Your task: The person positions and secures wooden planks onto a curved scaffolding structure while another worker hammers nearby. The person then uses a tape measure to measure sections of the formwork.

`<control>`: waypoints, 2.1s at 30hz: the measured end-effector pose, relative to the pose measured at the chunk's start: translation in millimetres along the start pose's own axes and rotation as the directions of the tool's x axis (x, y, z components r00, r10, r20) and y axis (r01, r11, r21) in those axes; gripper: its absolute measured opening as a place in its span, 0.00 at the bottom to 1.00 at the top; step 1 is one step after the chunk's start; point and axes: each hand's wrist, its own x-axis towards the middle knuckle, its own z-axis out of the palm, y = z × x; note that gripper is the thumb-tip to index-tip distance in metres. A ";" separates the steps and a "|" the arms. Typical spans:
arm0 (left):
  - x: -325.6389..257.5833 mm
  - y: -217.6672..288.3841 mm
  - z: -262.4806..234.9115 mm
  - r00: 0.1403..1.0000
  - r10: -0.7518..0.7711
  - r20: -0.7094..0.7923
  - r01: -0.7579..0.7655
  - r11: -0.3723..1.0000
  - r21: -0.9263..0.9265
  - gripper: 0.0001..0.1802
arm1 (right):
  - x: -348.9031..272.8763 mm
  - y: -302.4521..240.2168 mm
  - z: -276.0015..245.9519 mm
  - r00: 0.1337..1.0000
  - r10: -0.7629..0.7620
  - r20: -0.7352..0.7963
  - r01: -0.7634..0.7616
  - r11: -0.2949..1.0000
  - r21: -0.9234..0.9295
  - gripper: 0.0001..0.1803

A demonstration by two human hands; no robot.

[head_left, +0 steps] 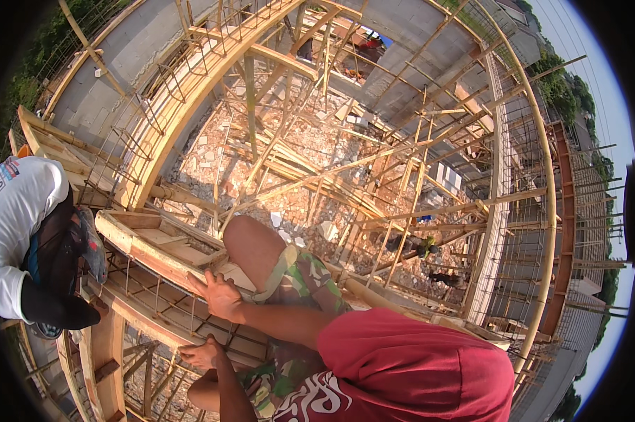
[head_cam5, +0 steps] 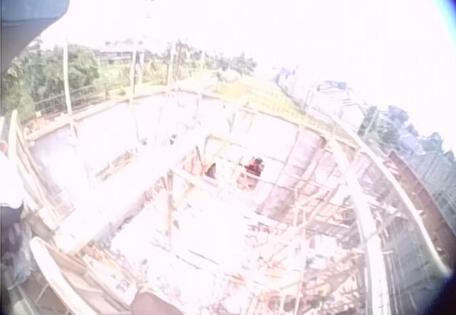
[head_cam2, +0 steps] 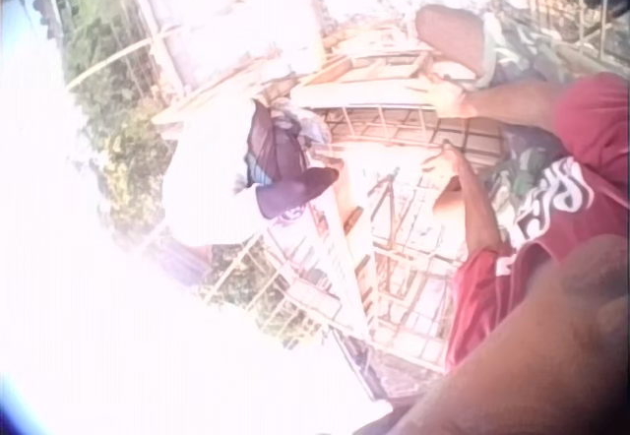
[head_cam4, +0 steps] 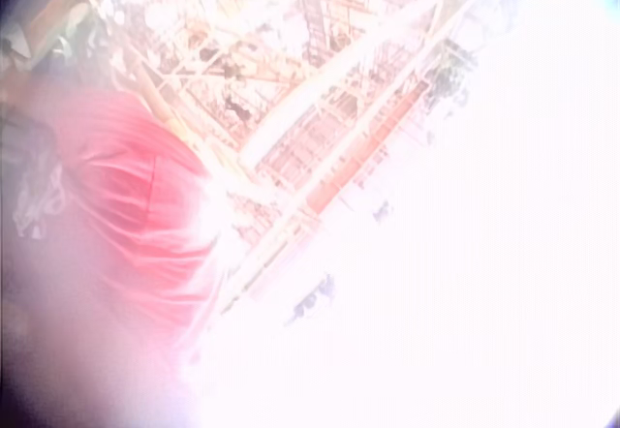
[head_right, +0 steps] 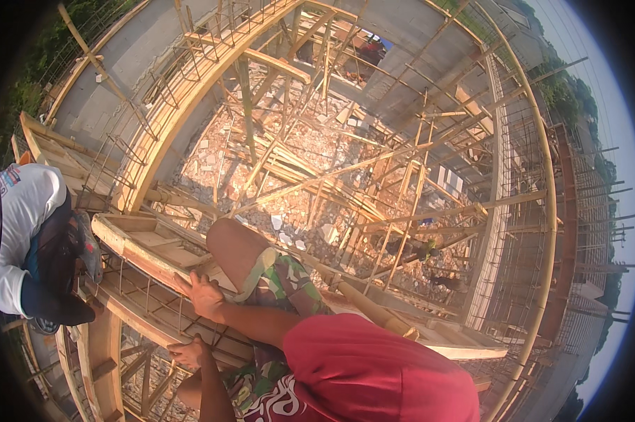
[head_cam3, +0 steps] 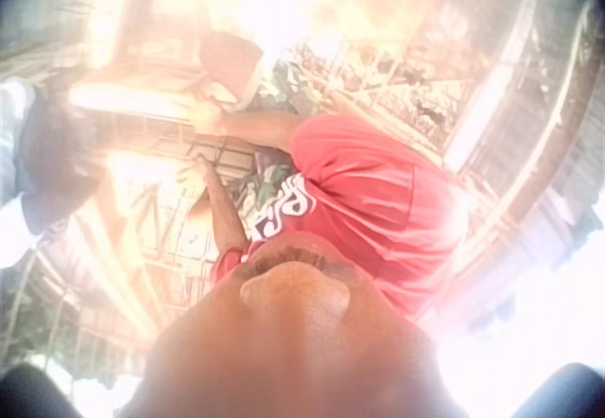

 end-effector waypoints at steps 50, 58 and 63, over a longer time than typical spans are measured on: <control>1.3 -0.1 -3.9 0.999 0.051 0.005 -0.050 0.997 -0.050 0.62 | 16.5 359.3 -139.1 0.955 0.257 0.150 -0.282 0.942 0.181 0.42; 3.7 4.9 -8.6 0.998 0.003 0.070 -0.004 1.000 0.016 0.60 | -275.3 311.5 81.5 0.732 0.395 0.555 -0.641 0.674 0.366 0.36; 0.2 11.6 -14.1 0.989 0.012 0.147 -0.011 1.000 -0.008 0.58 | -372.4 285.9 53.3 0.471 0.690 0.550 -0.881 0.397 0.257 0.32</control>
